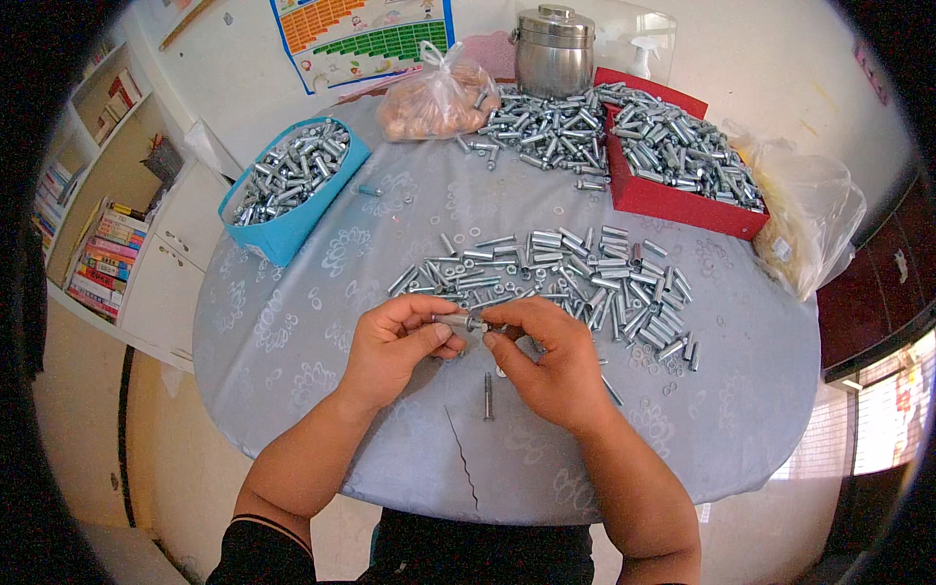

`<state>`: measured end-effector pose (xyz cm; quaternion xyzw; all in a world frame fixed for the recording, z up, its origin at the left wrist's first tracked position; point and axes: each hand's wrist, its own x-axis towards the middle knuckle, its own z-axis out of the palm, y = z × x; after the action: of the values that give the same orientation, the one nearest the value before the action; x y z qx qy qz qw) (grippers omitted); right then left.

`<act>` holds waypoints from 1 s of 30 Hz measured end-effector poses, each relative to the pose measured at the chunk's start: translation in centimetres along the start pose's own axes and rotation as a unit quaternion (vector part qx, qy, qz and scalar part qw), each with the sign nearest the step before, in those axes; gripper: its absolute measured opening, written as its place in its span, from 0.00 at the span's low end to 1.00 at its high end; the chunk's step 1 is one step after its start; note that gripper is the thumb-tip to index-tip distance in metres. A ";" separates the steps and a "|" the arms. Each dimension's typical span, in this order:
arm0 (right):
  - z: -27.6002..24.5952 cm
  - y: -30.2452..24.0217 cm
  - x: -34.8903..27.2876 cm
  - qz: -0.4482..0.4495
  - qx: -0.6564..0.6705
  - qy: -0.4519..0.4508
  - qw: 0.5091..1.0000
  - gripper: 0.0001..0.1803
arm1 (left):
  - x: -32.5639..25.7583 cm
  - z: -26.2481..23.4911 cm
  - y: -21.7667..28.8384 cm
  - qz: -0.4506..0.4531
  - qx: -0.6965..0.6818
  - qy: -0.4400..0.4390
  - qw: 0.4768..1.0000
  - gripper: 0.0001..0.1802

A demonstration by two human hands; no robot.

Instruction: The person sits at a table covered with a grey cloth and repeatedly picks up metal bolts and washers. They thread the washers onto the bolts by hand, one at a time, and place the assembled fasteners back onto the table surface.

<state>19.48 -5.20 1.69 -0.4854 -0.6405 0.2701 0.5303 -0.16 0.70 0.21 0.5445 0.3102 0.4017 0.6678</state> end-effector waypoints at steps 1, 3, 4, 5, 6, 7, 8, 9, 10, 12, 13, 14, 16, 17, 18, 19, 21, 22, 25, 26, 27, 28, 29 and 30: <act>0.0 0.0 0.0 0.000 0.000 -0.001 1.000 0.11 | 0.0 0.0 0.0 0.001 0.005 0.000 1.000 0.13; 0.1 -0.2 0.0 0.003 -0.008 0.004 1.000 0.11 | -0.1 -0.1 -0.1 -0.001 0.015 -0.001 1.000 0.13; 0.1 -0.2 0.0 0.004 -0.012 0.007 1.000 0.11 | -0.1 -0.1 -0.1 -0.003 0.019 -0.002 1.000 0.13; 0.1 -0.2 0.0 0.015 -0.019 0.003 1.000 0.11 | -0.1 -0.2 -0.1 -0.006 0.023 -0.003 1.000 0.13; 0.0 -0.1 0.0 0.025 -0.026 -0.001 0.999 0.11 | -0.2 -0.1 -0.1 -0.006 0.031 -0.002 1.000 0.14; 0.0 -0.1 0.0 0.035 -0.033 -0.005 0.999 0.11 | -0.2 0.0 0.0 -0.006 0.038 -0.001 0.999 0.14; 0.0 0.1 -0.1 0.033 -0.025 -0.003 0.999 0.11 | -0.3 0.0 0.1 -0.007 0.045 0.001 0.999 0.14; 0.0 0.2 -0.1 0.032 -0.018 -0.002 0.999 0.11 | -0.4 0.1 0.1 -0.003 0.055 0.001 0.999 0.14; 0.0 0.3 -0.1 0.030 -0.010 -0.001 1.000 0.11 | -0.5 0.2 0.0 0.000 0.064 0.001 0.998 0.14; -0.1 0.2 0.0 0.031 -0.015 -0.004 0.999 0.11 | -0.6 0.3 0.0 0.006 0.076 0.002 0.997 0.14; -0.1 0.2 0.0 0.031 -0.018 -0.006 0.999 0.11 | -0.6 0.2 -0.1 0.008 0.079 0.003 0.997 0.14; 0.0 0.2 0.0 0.035 -0.015 -0.004 0.999 0.11 | -0.6 0.2 -0.1 0.011 0.082 0.005 0.997 0.14; 0.0 0.2 -0.1 0.044 -0.010 0.001 0.999 0.11 | -0.7 0.2 -0.2 0.021 0.099 0.006 0.995 0.14; 0.1 0.3 -0.2 0.058 0.009 0.002 0.998 0.11 | -0.7 0.2 -0.2 0.026 0.108 0.007 0.994 0.14; 0.2 0.4 -0.3 0.073 0.028 0.004 0.997 0.11 | -0.8 0.2 -0.1 0.029 0.121 0.006 0.992 0.14; 0.2 0.5 -0.3 0.087 0.047 0.005 0.995 0.11 | -0.9 0.4 0.3 0.032 0.134 0.004 0.990 0.14; 0.1 0.5 -0.3 0.092 0.051 0.001 0.994 0.11 | -0.9 0.4 0.5 0.037 0.151 0.001 0.988 0.14; 0.1 0.5 -0.4 0.094 0.053 -0.001 0.994 0.11 | -0.9 0.4 0.5 0.038 0.154 -0.001 0.987 0.14; 0.2 0.6 -0.4 0.083 0.043 0.001 0.996 0.11 | -0.9 0.2 0.2 0.043 0.156 -0.008 0.987 0.14; 0.2 0.6 -0.4 0.084 0.039 0.000 0.996 0.11 | -0.9 0.2 0.2 0.045 0.155 -0.010 0.987 0.14; 0.2 0.7 -0.3 0.085 0.034 -0.001 0.996 0.11 | -0.9 0.2 0.2 0.039 0.149 -0.010 0.988 0.14; 0.2 0.8 -0.3 0.087 0.030 -0.003 0.996 0.11 | -0.9 0.3 0.3 0.033 0.143 -0.010 0.989 0.14; 0.2 0.8 -0.4 0.103 0.055 -0.001 0.993 0.09 | -0.9 0.4 0.5 0.027 0.136 -0.009 0.990 0.14; 0.3 0.9 -0.4 0.120 0.079 0.001 0.990 0.09 | -0.9 0.4 0.6 0.023 0.130 -0.013 0.991 0.14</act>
<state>19.52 -5.16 0.64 -0.5154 -0.5537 0.3814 0.5314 -0.36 -0.27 0.82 0.6393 0.3384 0.3658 0.5857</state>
